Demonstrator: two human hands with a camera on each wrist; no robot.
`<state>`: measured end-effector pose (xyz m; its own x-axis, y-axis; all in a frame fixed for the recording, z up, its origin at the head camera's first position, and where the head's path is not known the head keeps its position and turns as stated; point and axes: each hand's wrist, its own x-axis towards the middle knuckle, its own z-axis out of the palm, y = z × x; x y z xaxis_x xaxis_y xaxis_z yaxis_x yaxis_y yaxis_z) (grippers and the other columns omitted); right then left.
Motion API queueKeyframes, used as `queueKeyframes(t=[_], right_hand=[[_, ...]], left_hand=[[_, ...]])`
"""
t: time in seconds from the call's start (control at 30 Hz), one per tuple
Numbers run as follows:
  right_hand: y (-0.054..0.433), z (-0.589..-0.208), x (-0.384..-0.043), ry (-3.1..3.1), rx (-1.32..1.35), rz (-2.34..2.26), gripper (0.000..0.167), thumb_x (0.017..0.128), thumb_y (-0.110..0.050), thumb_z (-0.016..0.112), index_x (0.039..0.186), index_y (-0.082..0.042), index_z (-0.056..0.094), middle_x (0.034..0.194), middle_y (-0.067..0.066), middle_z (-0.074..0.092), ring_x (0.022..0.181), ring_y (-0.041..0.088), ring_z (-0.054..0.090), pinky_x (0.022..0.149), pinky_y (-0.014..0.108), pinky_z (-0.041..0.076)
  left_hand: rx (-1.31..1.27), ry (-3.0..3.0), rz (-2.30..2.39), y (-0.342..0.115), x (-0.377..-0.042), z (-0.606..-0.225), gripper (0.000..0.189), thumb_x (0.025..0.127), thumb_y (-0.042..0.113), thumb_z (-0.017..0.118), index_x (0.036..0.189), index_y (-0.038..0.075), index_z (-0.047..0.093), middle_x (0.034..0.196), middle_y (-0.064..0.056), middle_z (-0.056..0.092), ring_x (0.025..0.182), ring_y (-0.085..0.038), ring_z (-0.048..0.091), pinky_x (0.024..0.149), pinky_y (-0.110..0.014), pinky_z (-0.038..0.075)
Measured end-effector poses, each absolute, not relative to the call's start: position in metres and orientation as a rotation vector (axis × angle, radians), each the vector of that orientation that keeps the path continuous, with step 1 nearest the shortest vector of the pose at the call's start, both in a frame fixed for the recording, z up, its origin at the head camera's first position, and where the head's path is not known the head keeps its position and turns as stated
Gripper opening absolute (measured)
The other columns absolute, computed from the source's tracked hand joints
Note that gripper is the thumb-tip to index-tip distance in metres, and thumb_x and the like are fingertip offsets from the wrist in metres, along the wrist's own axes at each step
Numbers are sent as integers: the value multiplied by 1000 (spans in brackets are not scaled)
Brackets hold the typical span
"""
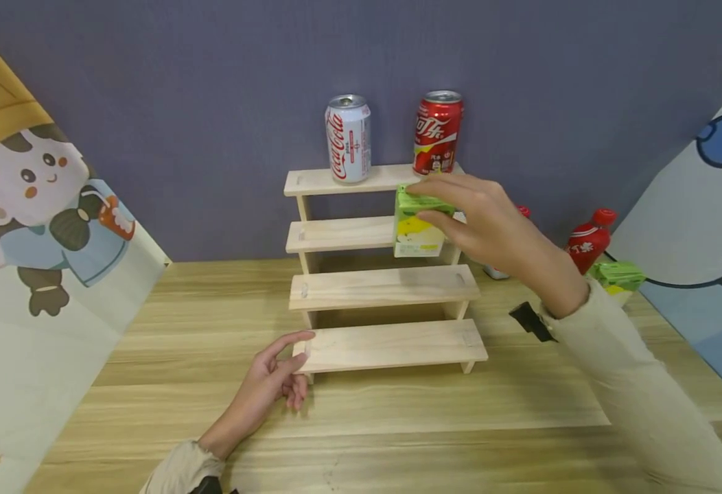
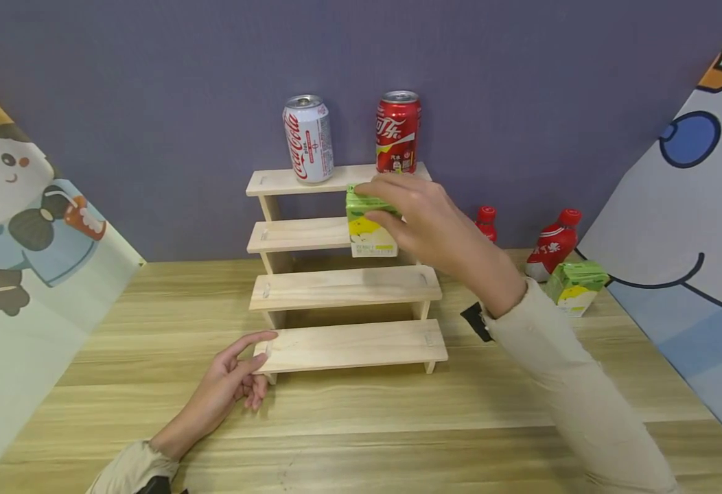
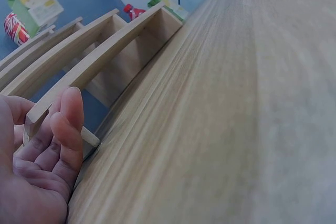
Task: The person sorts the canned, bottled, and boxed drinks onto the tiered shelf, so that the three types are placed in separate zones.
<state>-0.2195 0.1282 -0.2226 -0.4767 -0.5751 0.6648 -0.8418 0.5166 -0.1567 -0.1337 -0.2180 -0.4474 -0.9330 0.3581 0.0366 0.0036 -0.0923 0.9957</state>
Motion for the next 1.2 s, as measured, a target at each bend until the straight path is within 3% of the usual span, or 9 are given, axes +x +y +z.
queueKeyframes(t=[0.47,1.2], right_hand=[[80,-218,-242,-2208,1212,723,35,91,-8,73,125,-2,68,125,11,67,115,23,63,98,36,53],[33,-233,-277,-2183,1258,776,31,96,-10,67,126,-2,68,129,13,65,119,24,60,103,31,49]], left_hand=[[448,1976,2102,-219,-137,-446,45,106,18,51,147,5,41,62,-10,66,47,-17,60,39,-26,47],[476,1979,2098,-221,-138,-448,44,106,17,49,147,5,41,63,-11,67,48,-17,60,39,-27,48]])
